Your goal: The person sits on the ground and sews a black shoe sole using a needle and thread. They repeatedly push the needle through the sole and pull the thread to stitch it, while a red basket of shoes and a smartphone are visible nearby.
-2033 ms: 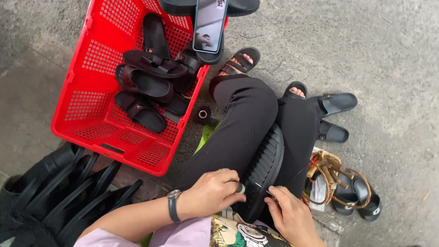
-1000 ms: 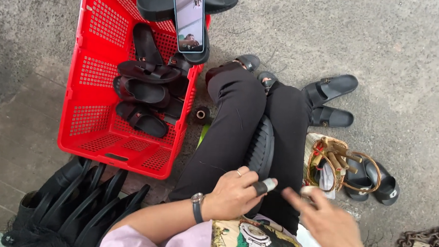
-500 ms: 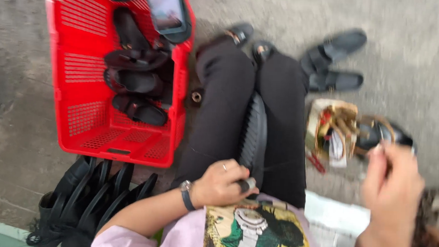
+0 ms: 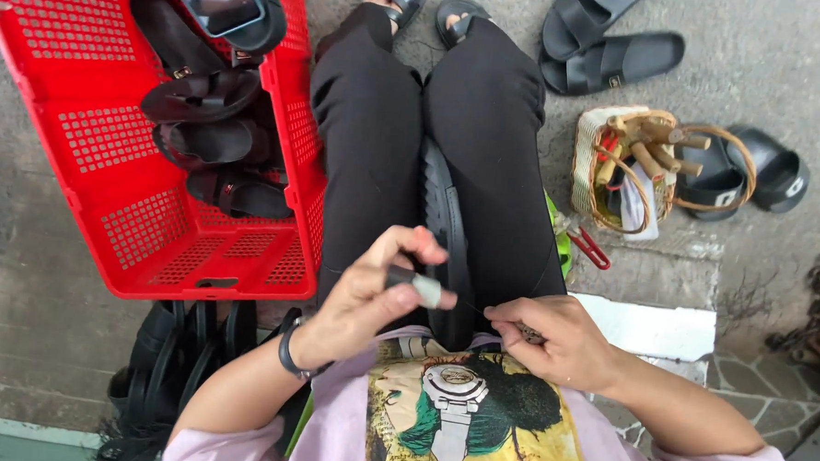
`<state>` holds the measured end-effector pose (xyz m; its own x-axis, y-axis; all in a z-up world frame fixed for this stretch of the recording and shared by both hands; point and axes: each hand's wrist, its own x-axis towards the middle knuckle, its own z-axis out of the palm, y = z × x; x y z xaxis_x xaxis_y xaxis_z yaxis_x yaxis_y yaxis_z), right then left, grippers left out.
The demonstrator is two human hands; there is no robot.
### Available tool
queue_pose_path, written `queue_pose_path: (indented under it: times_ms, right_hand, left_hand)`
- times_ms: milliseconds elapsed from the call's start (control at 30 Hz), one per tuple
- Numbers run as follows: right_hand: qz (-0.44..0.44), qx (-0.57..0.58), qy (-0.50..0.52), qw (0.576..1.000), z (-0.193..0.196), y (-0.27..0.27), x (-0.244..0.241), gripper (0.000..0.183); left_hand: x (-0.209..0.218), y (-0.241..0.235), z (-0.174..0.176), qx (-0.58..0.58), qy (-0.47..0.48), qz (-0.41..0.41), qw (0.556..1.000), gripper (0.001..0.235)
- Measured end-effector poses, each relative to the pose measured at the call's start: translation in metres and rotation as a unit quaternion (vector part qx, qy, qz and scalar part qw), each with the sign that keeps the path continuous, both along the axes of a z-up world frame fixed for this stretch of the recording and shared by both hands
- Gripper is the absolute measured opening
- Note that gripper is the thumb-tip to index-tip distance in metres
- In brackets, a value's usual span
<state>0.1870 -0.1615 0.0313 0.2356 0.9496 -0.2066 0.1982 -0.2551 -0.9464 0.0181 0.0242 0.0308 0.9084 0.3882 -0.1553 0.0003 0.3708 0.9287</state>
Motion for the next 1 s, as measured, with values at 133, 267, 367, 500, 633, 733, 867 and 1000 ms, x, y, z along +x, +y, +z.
queue_pose_path:
  times_ms: [133,267,367,500,633,733,867,1000]
  right_hand:
    - [-0.009,0.003,0.034,0.999,-0.003,0.014,0.003,0.013]
    - [0.005,0.04,0.016,0.999,-0.012,0.031,0.004,0.018]
    - [0.011,0.042,-0.021,0.999,-0.011,0.028,0.004,0.019]
    - [0.088,0.041,-0.181,0.979,-0.007,0.022,0.006,0.028]
    - [0.152,0.088,-0.402,0.899,0.0,0.014,0.008,0.039]
    - [0.161,0.104,-0.454,0.87,0.005,0.018,0.008,0.041]
    - [0.192,0.08,-0.489,0.847,0.009,0.021,0.01,0.045]
    - [0.221,0.076,-0.52,0.821,0.006,0.021,0.016,0.048]
  left_hand:
    - [0.034,0.023,-0.011,-0.007,-0.063,-0.026,0.998,0.035]
    - [0.056,0.033,-0.03,-0.008,-0.004,0.116,0.993,0.042]
    - [0.039,0.03,-0.052,-0.062,-0.038,0.153,0.986,0.047]
    - [0.02,0.065,-0.003,0.063,0.101,0.075,0.99,0.055]
    - [-0.002,0.066,0.004,0.615,0.135,0.127,0.766,0.018]
    - [0.004,0.024,0.015,0.489,0.11,0.099,0.859,0.029]
    - [-0.005,-0.011,-0.007,0.427,0.077,-0.009,0.901,0.076]
    - [-0.004,-0.013,-0.016,0.414,0.094,-0.013,0.905,0.081]
